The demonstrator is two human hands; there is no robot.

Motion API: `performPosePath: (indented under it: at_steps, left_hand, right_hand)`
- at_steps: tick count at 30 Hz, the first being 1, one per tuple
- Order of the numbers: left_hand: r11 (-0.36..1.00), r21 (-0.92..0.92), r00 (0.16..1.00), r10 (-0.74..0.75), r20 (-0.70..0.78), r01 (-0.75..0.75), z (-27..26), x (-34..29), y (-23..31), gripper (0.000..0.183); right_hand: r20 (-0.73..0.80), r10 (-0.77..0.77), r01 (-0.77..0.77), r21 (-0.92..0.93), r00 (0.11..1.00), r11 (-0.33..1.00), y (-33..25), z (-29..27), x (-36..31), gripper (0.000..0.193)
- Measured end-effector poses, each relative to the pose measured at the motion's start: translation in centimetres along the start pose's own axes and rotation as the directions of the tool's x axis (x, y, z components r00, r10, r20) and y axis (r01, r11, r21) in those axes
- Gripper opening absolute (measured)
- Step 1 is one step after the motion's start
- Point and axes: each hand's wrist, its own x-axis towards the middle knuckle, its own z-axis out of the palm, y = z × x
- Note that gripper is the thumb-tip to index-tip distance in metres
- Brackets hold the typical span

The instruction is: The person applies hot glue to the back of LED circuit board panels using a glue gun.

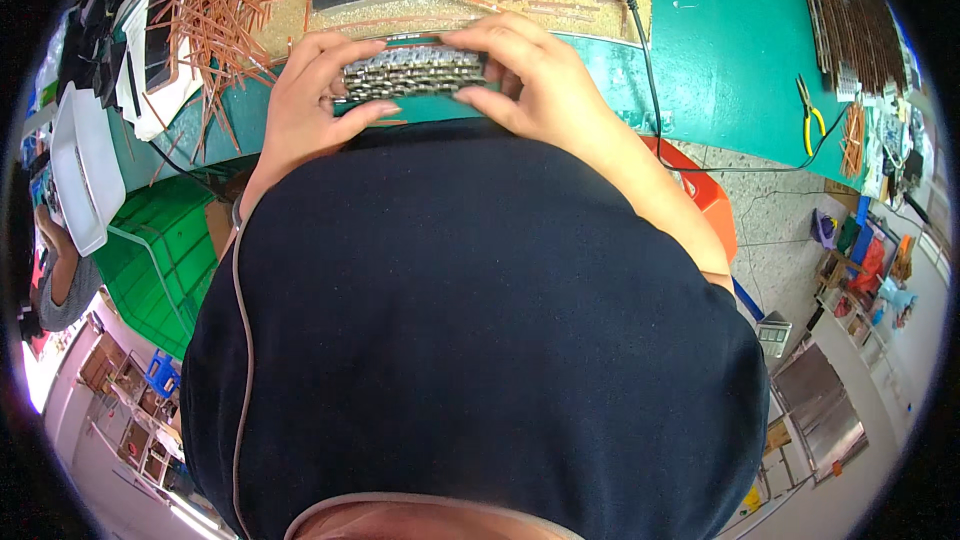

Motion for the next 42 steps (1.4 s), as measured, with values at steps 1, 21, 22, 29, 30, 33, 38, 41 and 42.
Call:
performPosePath:
  at_steps: [1, 21, 22, 29, 30, 33, 38, 41, 42]
  left_hand:
    - [1.000, -0.001, 1.000, -0.005, -0.002, 0.005, 0.1, 0.2, -0.3, 0.048]
    - [0.999, 0.022, 0.990, 0.049, -0.129, -0.046, 0.7, 0.5, -0.6, 0.038]
    - [0.999, 0.022, 0.991, 0.046, -0.127, -0.043, 0.6, 0.6, -0.7, 0.038]
    - [0.997, 0.050, 0.993, 0.062, -0.101, -0.057, 0.2, 0.8, -0.3, 0.034]
    - [0.996, 0.060, 0.993, 0.074, -0.095, -0.068, 0.2, 0.6, -0.4, 0.034]
    - [0.965, 0.192, 0.980, 0.192, -0.051, -0.179, -0.1, 1.1, -0.8, 0.037]
    - [0.780, 0.466, 0.892, 0.449, 0.048, -0.417, 0.4, 2.5, 1.2, 0.043]
    - [0.719, 0.546, 0.903, 0.337, 0.268, -0.430, 1.2, 2.8, 1.2, 0.049]
    - [0.710, 0.540, 0.892, 0.382, 0.244, -0.452, 1.3, 2.8, 1.3, 0.043]
  right_hand:
    - [0.005, 0.000, 0.000, 0.002, 1.000, 1.000, 0.0, 0.0, 0.1, 0.057]
    - [-0.043, 0.008, -0.006, 0.033, 0.999, 0.999, 0.1, 0.8, 0.8, 0.044]
    - [-0.055, 0.007, -0.006, 0.022, 0.998, 1.000, 0.2, 0.9, 0.8, 0.044]
    - [-0.103, 0.063, -0.055, 0.078, 0.993, 0.995, 0.5, 1.2, 0.6, 0.047]
    - [-0.093, 0.051, -0.047, 0.046, 0.994, 0.998, 0.3, 1.1, 0.6, 0.048]
    - [-0.091, 0.030, -0.033, -0.036, 0.995, 0.999, 0.4, 1.1, 0.6, 0.047]
    - [-0.096, 0.009, -0.013, -0.039, 0.995, 0.999, 0.5, 1.2, 0.7, 0.045]
    - [-0.114, -0.003, -0.001, -0.039, 0.993, 0.999, 0.3, 1.0, 0.7, 0.044]
    - [-0.114, -0.022, 0.019, -0.025, 0.993, 0.999, 0.4, 0.9, 0.6, 0.044]
